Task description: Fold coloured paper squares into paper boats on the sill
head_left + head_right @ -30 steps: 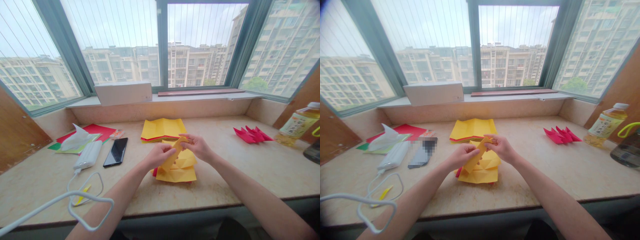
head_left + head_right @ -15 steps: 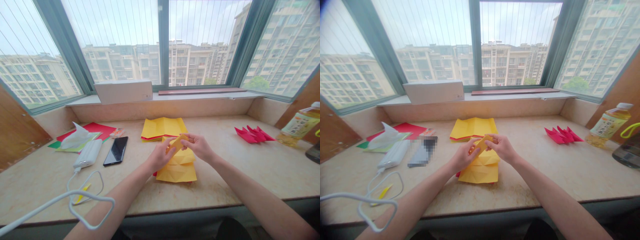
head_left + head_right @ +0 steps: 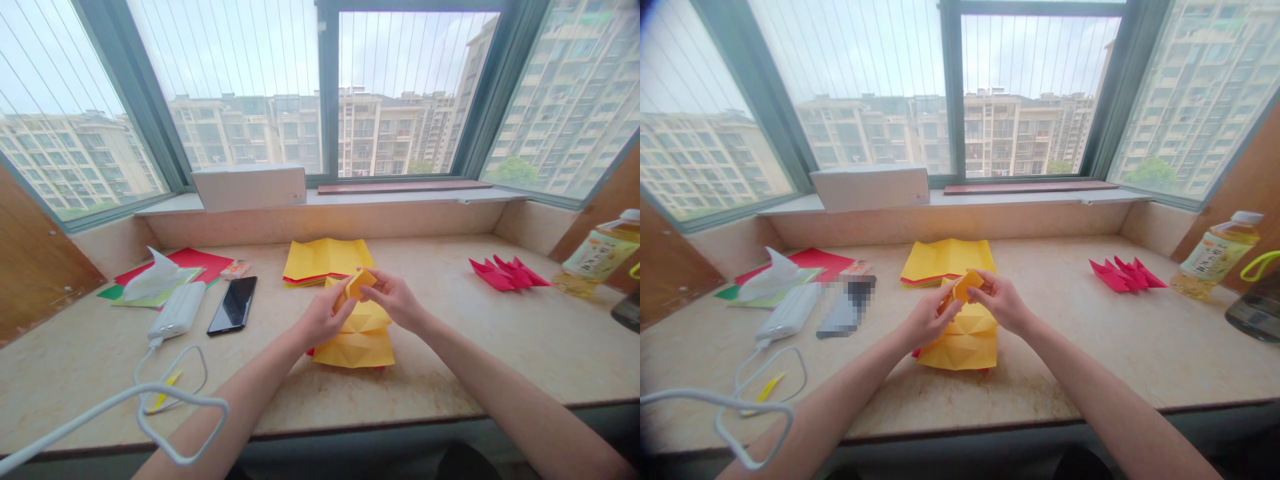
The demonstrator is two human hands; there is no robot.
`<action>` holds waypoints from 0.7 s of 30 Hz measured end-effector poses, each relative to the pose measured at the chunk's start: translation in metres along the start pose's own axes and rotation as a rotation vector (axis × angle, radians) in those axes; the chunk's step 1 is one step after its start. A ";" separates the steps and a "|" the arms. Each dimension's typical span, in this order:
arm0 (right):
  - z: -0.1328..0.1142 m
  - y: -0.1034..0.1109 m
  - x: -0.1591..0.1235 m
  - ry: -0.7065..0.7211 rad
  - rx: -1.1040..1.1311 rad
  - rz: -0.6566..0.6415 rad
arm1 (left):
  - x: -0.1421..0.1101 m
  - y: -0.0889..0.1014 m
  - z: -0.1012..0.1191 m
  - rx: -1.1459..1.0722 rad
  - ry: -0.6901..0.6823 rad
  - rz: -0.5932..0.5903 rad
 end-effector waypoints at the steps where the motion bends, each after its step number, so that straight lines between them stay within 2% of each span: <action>1: 0.000 0.001 0.001 0.001 -0.013 0.023 | 0.001 0.000 0.002 -0.036 0.008 -0.004; 5: 0.002 0.009 0.002 0.003 -0.027 0.140 | 0.001 0.001 0.004 -0.135 0.053 0.011; 10: 0.003 0.014 0.001 0.028 -0.141 0.232 | -0.003 -0.004 -0.010 -0.304 0.199 0.064; 16: -0.002 0.008 -0.004 0.073 -0.320 0.237 | -0.004 -0.003 -0.020 -0.380 0.281 0.136; 21: -0.002 0.004 -0.005 0.054 -0.272 0.164 | -0.004 -0.002 -0.020 -0.501 0.364 0.196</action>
Point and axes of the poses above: each hand's wrist, its own x-axis towards the middle knuckle, its own y-axis out of the back of the hand, z = x × y, the point moved 5 cm from there along x, towards the middle knuckle, and after that the axes turned 15 degrees about -y, right-handed, at the moved point
